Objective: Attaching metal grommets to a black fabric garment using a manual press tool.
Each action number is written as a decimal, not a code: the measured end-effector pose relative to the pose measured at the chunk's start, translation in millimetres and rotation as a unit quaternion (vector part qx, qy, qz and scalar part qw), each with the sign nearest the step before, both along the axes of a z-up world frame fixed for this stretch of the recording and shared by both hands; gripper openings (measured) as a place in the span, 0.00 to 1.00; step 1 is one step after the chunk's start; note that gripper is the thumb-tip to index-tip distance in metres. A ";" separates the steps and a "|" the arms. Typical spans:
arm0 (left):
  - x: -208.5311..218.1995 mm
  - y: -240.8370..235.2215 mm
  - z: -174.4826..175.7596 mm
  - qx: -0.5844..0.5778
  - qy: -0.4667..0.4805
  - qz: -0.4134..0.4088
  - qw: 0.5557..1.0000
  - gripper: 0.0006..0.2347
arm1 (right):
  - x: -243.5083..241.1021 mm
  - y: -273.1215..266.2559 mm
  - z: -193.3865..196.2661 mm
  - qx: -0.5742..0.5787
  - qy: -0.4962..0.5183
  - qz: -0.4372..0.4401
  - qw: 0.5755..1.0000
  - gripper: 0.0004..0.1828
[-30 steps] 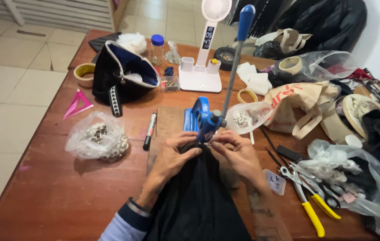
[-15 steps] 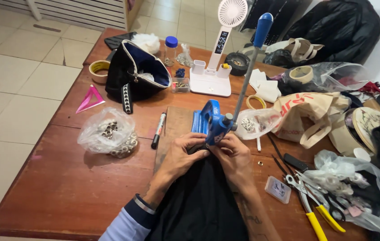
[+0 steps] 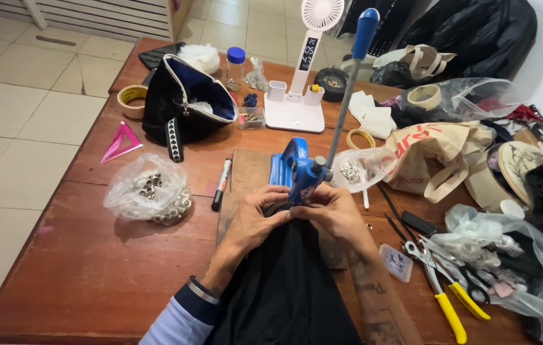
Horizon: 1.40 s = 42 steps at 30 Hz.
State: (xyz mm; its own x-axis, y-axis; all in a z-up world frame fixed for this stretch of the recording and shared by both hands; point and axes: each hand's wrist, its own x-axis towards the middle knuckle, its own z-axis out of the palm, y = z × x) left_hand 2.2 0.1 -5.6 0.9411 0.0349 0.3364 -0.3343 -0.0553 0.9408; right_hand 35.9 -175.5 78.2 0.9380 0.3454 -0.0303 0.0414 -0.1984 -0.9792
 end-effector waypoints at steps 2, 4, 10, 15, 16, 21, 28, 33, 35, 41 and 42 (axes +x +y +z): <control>-0.7 0.4 -0.1 0.006 0.005 0.001 1.000 0.16 | -8.0 5.4 14.1 0.008 0.043 -0.020 0.999 0.14; -1.0 1.2 0.7 0.006 0.005 0.002 1.000 0.16 | -9.0 6.6 21.5 -0.003 0.030 -0.014 0.999 0.13; -0.2 -0.6 -0.4 -0.006 -0.001 -0.007 1.000 0.16 | -0.3 -9.4 -0.4 -0.038 -0.043 0.004 0.998 0.12; -2.2 -2.1 -1.2 -0.009 -0.003 -0.006 1.000 0.15 | -8.1 -10.0 -6.7 -0.033 -0.063 -0.005 0.997 0.08; -1.2 -0.7 0.2 -0.009 -0.001 -0.004 1.000 0.15 | -5.0 -8.6 -11.4 -0.014 -0.053 -0.011 0.998 0.08; -2.7 1.5 8.4 0.000 0.009 -0.006 1.000 0.16 | -4.3 -2.2 -6.8 0.009 -0.027 -0.019 0.999 0.08; -2.3 0.7 2.9 -0.003 0.011 -0.002 1.000 0.16 | -9.9 1.4 -7.6 0.052 0.026 -0.052 0.997 0.14; -1.8 1.5 3.7 -0.004 0.008 -0.009 1.000 0.16 | -13.0 3.8 3.9 0.037 0.026 -0.062 0.997 0.14; -3.1 2.2 6.2 -0.001 0.013 -0.008 1.000 0.17 | -8.4 5.5 2.6 0.033 0.010 -0.025 0.999 0.12; -4.8 1.8 6.4 -0.017 0.011 -0.011 1.000 0.16 | 0.5 -2.9 -3.6 0.006 -0.009 -0.009 1.000 0.10; -2.9 2.4 6.1 -0.016 0.009 -0.012 1.000 0.16 | 6.0 -6.3 -7.2 0.007 -0.010 -0.009 1.000 0.10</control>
State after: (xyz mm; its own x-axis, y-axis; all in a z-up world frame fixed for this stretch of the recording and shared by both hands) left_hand -0.7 2.5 0.5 0.9479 0.0237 0.3176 -0.3173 -0.0169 0.9482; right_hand 41.9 -181.8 71.0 0.9444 0.3287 -0.0068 0.0574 -0.1853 -0.9810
